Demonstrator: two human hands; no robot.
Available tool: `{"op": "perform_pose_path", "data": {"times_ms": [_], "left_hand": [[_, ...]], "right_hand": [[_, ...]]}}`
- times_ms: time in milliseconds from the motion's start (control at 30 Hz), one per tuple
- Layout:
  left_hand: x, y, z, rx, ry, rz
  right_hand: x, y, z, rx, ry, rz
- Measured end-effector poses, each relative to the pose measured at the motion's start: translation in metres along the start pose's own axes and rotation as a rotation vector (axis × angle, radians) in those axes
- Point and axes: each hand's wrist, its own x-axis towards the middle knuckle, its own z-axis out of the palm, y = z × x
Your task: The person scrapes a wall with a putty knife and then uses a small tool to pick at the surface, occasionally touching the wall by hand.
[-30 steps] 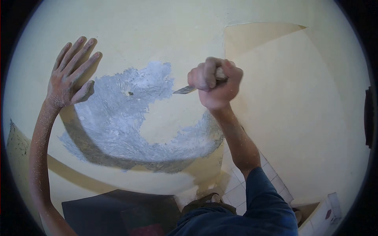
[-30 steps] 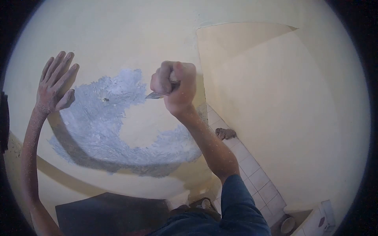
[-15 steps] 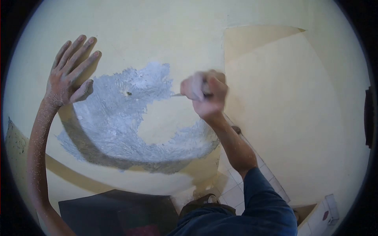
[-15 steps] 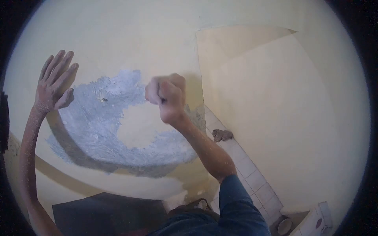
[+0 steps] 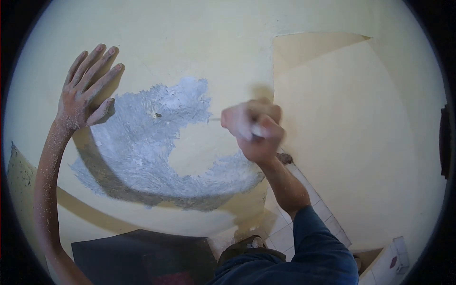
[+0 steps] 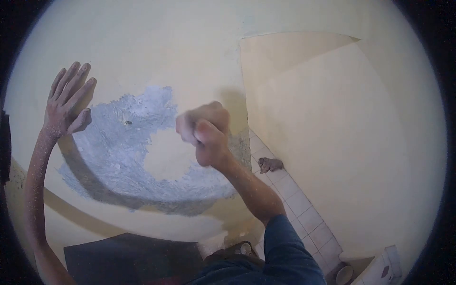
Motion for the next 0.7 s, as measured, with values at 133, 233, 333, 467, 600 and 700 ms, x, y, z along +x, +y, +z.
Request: {"op": "perform_pose_path", "data": {"times_ms": [133,233,333,467,600,700], "left_hand": [[-0.003,0.002,0.002,-0.001,-0.007,0.0],[0.001,0.001,0.0,-0.006,0.002,-0.009],[-0.001,0.0,0.001,-0.008,0.007,-0.008],[0.0,0.002,0.0,-0.013,0.002,-0.014],[-0.001,0.003,0.002,-0.027,0.017,0.008],[-0.002,0.0,0.004,-0.017,0.029,0.012]], "right_hand": [[-0.011,0.015,0.003,0.038,0.079,0.056],[-0.009,0.004,0.004,-0.002,0.041,-0.053],[-0.009,0.02,0.004,0.033,0.061,-0.034],[-0.016,0.011,0.01,-0.01,0.046,-0.142],[-0.016,0.024,0.007,0.03,0.06,-0.04],[-0.021,0.009,0.014,-0.113,0.052,-0.162]]}}
